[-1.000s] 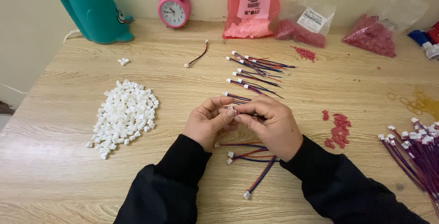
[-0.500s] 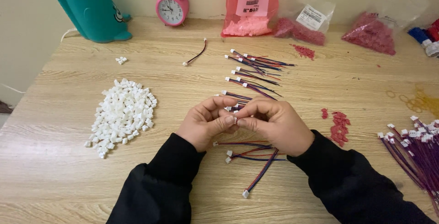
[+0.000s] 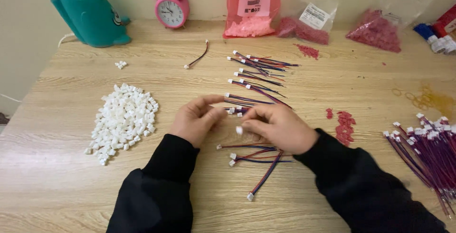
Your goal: Attach small plastic connectors to the ends of wire harnesses
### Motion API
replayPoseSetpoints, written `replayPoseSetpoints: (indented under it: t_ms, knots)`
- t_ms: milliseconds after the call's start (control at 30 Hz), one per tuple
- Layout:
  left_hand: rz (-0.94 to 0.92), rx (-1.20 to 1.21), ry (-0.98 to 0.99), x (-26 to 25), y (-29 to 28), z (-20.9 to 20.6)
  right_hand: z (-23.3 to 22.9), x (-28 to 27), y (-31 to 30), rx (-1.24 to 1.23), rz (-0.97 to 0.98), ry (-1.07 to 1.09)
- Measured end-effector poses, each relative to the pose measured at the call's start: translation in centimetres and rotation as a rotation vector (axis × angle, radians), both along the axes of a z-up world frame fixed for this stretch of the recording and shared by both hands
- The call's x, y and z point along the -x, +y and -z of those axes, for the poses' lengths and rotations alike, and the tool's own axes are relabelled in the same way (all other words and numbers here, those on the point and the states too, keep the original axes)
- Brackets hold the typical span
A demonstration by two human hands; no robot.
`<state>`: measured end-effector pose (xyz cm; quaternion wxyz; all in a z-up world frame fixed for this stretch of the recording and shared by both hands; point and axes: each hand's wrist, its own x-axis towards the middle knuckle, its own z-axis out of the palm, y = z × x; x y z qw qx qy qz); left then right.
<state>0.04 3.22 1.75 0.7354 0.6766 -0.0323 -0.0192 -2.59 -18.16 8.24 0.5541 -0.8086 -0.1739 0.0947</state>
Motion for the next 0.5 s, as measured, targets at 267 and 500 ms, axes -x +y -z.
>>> replayPoseSetpoints:
  t_ms: [267,500]
  knots:
    - [-0.099,-0.039,-0.012,-1.4,-0.5,2.8,-0.9,-2.2,-1.0,0.593,0.046,-0.342]
    - [-0.078,-0.130,-0.088,-0.9,-1.2,2.1,0.8,-3.5,-0.6,0.758,0.063,-0.428]
